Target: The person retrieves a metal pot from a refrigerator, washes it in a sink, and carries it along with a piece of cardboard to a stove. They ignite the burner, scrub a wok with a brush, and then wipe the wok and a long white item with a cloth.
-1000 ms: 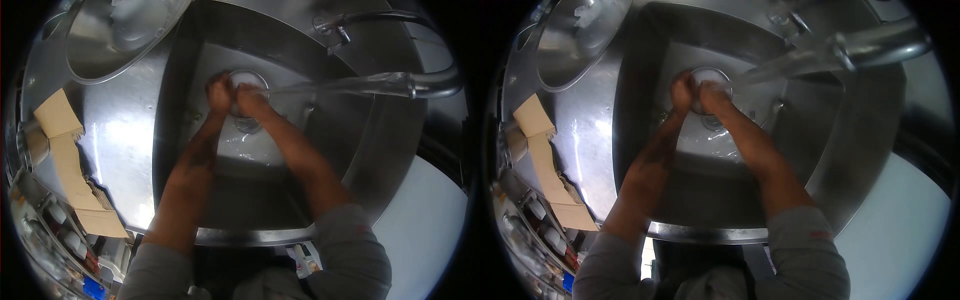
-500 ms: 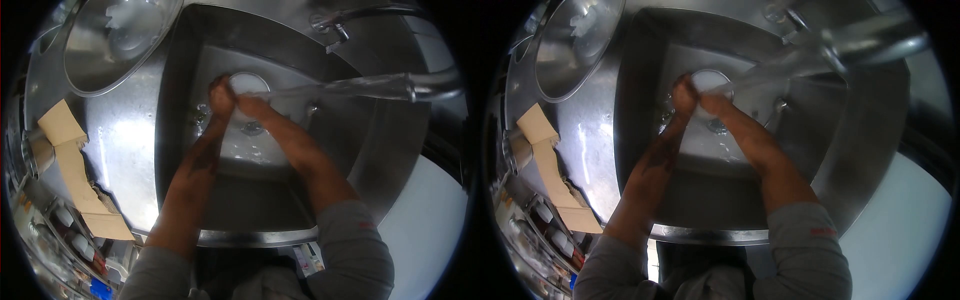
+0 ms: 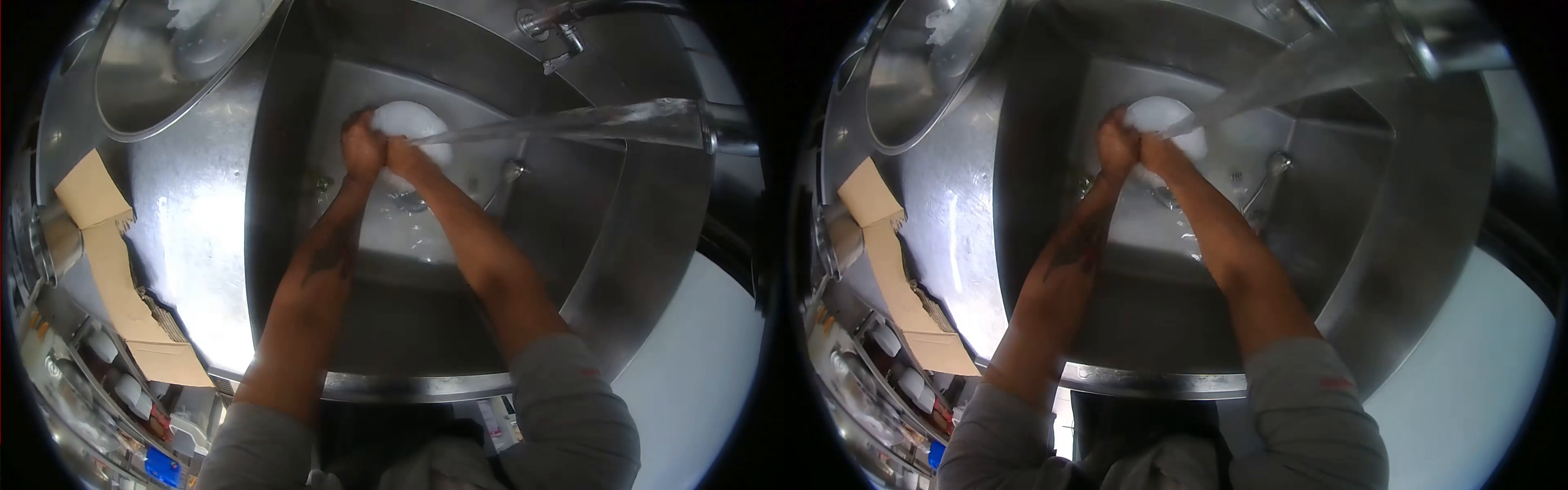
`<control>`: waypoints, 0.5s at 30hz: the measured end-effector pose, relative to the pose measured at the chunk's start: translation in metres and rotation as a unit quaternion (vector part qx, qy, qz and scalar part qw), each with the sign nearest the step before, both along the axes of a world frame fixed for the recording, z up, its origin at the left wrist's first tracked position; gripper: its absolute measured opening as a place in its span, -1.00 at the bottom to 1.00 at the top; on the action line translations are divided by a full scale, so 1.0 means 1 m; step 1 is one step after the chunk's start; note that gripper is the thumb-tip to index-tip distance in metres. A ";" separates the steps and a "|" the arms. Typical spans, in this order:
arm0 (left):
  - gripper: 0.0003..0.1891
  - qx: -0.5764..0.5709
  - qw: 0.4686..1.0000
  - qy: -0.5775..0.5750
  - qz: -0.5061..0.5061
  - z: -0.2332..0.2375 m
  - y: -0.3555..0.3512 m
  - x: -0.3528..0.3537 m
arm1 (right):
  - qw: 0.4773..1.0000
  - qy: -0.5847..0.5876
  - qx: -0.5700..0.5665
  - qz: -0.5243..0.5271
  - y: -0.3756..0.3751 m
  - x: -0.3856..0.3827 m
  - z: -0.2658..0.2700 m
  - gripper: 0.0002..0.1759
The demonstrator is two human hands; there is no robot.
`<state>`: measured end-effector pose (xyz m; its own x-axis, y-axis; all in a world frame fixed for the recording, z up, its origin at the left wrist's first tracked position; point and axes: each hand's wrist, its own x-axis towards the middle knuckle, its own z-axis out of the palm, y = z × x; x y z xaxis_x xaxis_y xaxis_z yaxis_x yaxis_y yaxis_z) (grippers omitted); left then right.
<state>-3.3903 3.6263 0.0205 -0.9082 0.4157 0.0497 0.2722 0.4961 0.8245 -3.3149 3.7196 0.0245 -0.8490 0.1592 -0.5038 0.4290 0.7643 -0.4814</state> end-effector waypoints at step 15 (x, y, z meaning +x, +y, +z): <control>-0.61 -0.166 0.981 0.040 -0.093 0.009 0.001 -0.006 | 0.962 -0.033 0.088 0.258 0.007 0.017 0.086 -0.38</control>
<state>-3.3960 3.6272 0.0297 -0.8139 0.5790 -0.0484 0.4410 0.6699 0.5973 -3.2982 3.7269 0.1106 -0.8054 -0.1863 -0.5627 -0.0033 0.9507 -0.3100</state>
